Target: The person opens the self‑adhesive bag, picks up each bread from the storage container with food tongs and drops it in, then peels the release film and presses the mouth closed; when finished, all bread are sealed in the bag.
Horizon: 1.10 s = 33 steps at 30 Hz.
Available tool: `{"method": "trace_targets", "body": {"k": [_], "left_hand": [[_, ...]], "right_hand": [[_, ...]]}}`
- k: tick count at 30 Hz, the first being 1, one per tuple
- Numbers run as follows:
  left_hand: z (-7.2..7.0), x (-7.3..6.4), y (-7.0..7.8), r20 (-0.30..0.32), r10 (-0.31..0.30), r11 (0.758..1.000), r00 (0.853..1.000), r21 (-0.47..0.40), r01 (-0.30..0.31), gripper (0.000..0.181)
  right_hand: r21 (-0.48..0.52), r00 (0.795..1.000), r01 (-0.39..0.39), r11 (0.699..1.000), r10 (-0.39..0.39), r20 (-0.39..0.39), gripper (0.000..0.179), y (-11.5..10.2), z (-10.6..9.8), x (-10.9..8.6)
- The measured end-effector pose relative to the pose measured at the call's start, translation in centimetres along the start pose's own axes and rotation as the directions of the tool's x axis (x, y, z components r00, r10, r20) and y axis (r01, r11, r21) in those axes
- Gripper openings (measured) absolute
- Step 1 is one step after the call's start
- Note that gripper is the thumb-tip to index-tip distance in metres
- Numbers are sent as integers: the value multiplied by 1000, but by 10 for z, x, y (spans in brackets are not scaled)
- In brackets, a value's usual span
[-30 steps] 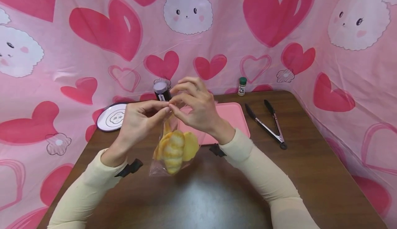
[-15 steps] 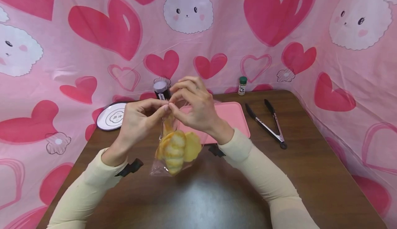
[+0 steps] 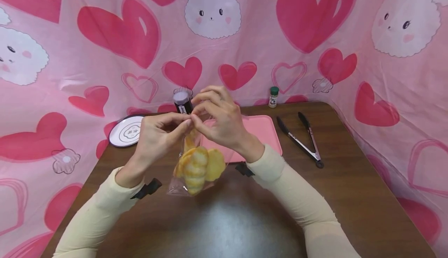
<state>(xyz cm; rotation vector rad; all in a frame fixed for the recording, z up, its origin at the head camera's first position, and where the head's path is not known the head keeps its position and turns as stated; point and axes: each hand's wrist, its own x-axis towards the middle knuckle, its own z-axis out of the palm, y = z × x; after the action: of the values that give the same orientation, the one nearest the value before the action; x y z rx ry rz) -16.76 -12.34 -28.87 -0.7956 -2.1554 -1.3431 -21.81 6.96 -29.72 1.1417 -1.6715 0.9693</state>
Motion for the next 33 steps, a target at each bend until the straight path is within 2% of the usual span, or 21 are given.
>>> {"method": "trace_targets", "body": {"k": [10, 15, 20, 33], "left_hand": [[-1, 1, 2, -44, 8, 1000, 999, 2, -8, 9], [-2, 1, 1, -61, -4, 1000, 998, -14, 3, 8], [-4, 0, -1, -84, -14, 1000, 996, -11, 13, 8], [-13, 3, -3, -163, -44, 998, 986, -52, 36, 7]], "right_hand": [[-12, 999, -42, 999, 42, -30, 12, -4, 6, 1], [-31, 995, -92, 995, 90, -38, 9, -4, 4, 1], [-31, 988, -147, 989, 145, -58, 7, -1, -2, 1], [-39, 959, -260, 965, 253, -129, 19, 18, -20, -6]]}}
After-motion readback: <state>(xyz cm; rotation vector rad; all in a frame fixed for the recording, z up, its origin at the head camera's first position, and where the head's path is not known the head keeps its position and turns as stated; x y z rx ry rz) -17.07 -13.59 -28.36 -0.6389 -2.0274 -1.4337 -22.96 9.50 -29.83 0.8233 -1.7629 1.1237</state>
